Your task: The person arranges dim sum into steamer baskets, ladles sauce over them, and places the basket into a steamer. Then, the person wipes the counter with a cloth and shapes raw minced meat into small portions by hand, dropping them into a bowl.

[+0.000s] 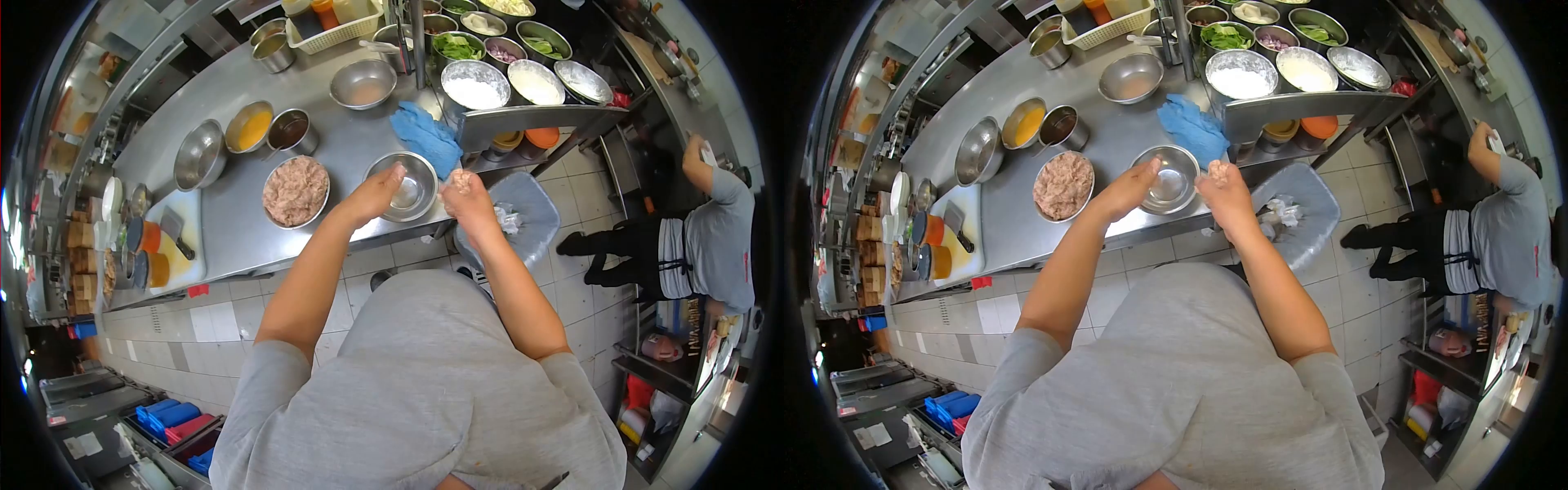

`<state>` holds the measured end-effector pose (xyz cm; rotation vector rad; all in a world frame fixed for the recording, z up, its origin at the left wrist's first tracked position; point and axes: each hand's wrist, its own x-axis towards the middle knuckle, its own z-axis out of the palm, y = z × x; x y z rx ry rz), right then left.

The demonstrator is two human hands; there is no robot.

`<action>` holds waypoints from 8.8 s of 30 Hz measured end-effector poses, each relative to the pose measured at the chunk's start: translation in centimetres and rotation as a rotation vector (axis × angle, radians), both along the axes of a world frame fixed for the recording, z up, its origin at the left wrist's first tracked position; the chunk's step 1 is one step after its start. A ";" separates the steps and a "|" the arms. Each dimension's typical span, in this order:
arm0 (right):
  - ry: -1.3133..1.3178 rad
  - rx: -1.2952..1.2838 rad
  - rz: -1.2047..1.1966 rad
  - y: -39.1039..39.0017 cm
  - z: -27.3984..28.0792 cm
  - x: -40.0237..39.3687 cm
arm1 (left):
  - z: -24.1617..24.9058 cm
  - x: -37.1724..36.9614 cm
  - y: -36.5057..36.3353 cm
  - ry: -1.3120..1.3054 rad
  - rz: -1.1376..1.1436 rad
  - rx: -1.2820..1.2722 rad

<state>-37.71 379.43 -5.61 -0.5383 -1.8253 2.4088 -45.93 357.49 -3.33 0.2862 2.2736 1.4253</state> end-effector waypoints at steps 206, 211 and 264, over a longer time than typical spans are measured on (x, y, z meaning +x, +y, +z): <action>0.432 0.779 0.207 -3.1 4.8 2.1 | 4.5 5.6 0.8 -0.403 0.157 0.630; 0.372 0.892 0.152 -3.5 3.8 1.9 | 3.8 6.1 0.9 -0.433 0.127 0.521; 0.314 0.399 0.233 -2.7 3.4 1.0 | 4.3 4.2 -1.3 -0.695 0.326 1.112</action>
